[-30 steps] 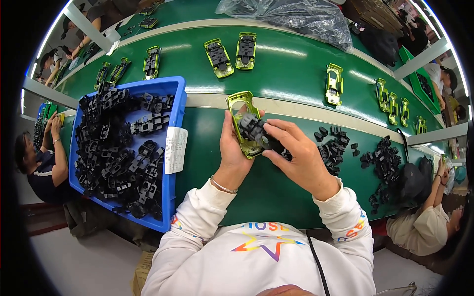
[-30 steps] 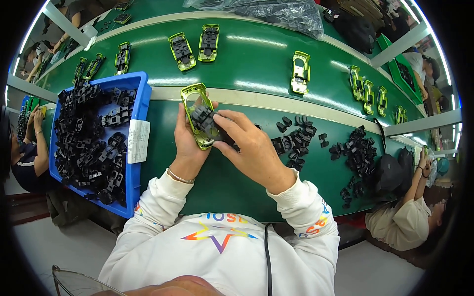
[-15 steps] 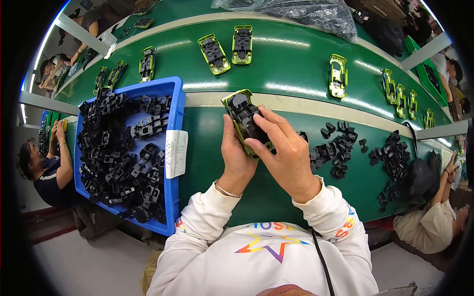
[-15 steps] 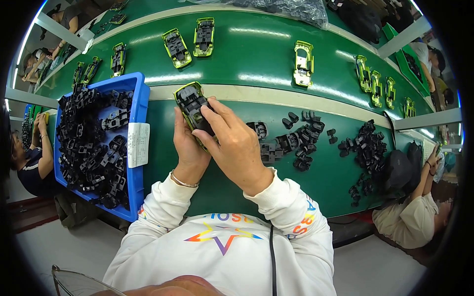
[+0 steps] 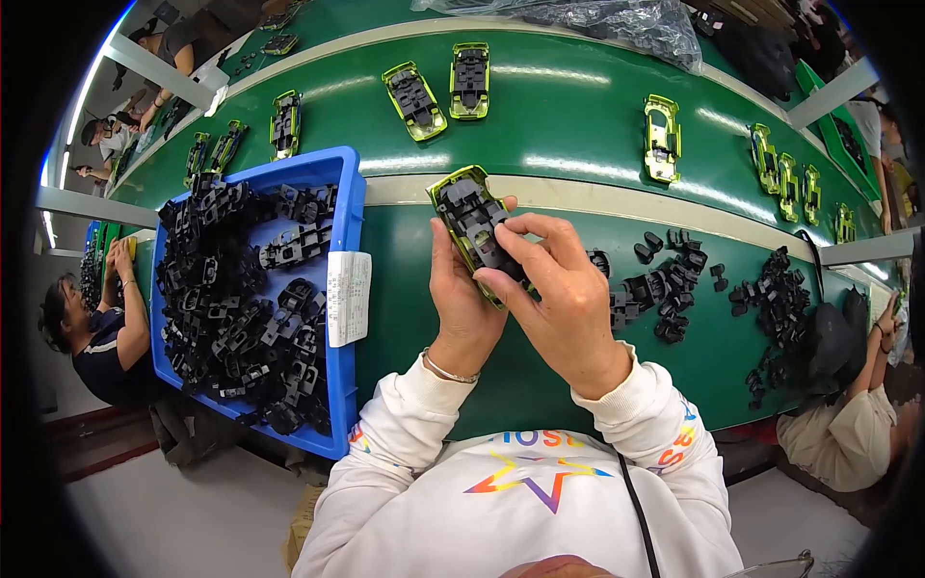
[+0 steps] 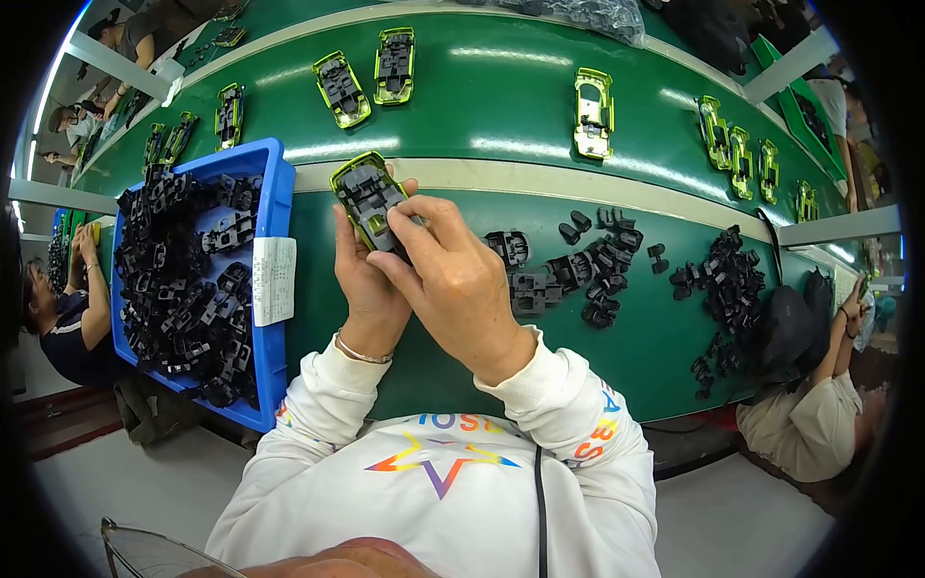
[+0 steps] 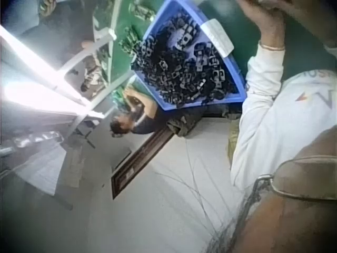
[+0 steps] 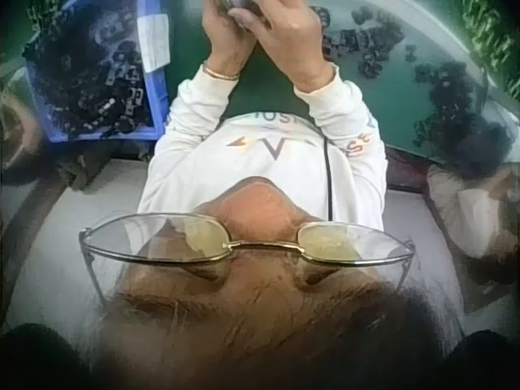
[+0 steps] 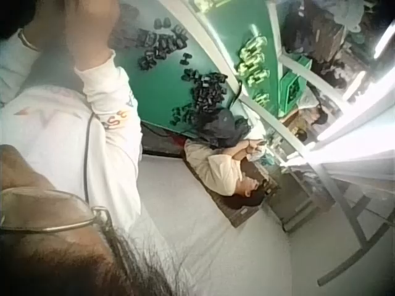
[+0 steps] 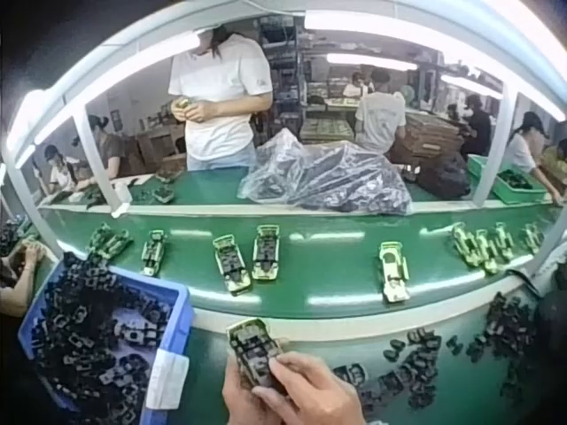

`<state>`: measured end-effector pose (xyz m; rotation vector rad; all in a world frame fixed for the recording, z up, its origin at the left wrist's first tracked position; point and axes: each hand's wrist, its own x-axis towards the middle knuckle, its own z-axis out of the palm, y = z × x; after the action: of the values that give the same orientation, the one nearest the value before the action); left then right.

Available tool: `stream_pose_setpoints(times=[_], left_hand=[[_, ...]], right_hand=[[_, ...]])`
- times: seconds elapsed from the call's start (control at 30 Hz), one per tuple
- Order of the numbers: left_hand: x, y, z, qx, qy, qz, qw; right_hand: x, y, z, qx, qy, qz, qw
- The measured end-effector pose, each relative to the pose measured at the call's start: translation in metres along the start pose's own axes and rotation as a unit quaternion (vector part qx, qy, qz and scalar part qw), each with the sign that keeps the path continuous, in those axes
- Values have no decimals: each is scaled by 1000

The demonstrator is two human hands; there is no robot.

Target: The person assembles toy cars by hand, fitting black interior components into car shells and placing the assembled cars onto the conveyor belt, then retrieves more components from a blue bin.

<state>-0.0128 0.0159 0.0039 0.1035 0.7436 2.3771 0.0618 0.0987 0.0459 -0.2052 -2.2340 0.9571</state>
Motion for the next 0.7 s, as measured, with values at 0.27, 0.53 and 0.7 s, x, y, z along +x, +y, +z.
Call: stream_pose_setpoints(times=[0.27, 0.53, 0.7], left_hand=[[2, -2, 3, 25, 31, 1, 999], [1, -5, -2, 36, 28, -6, 999], [0, -1, 3, 61, 34, -16, 997]], right_hand=[[0, 3, 1, -22, -27, 1, 999], [2, -6, -8, -80, -144, 25, 986], [-1, -10, -10, -58, -120, 31, 991]])
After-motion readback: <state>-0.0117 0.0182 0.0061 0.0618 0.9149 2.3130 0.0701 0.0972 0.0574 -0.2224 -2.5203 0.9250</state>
